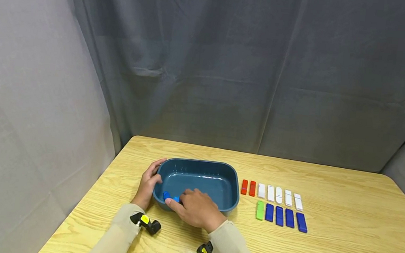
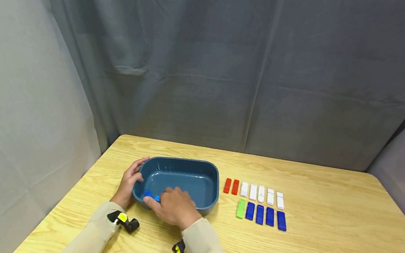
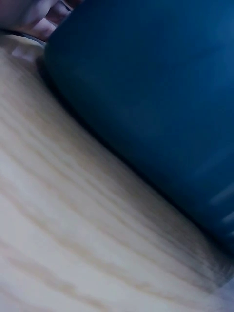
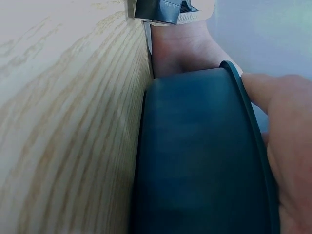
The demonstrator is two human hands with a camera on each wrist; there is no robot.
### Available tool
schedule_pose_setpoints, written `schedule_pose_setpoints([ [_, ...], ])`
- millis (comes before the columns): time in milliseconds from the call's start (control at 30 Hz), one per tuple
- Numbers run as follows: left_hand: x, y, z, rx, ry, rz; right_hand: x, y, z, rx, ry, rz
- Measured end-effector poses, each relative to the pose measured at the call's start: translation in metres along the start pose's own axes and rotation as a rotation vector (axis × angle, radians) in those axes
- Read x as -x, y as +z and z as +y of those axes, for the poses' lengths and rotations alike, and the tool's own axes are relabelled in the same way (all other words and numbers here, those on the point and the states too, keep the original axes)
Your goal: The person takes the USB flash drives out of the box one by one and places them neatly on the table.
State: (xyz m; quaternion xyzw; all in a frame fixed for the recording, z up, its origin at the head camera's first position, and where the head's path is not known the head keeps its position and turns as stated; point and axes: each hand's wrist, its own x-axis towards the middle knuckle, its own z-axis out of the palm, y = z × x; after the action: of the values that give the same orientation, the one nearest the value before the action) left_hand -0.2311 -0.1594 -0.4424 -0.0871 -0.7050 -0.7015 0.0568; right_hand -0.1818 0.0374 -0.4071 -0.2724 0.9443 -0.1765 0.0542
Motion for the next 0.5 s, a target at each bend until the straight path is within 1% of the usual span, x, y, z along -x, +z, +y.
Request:
schedule_pose_setpoints([
  [300,-0.0010,-0.0008,-0.0017,-0.010,-0.004,0.004,0.0017,-0.0020,-0.0009,-0.051,0.006,0.036],
  [500,-0.0007,-0.0009,-0.0019,0.002,0.006,-0.001,0.0018,-0.0027,0.0006,-0.088,0.011,0.039],
])
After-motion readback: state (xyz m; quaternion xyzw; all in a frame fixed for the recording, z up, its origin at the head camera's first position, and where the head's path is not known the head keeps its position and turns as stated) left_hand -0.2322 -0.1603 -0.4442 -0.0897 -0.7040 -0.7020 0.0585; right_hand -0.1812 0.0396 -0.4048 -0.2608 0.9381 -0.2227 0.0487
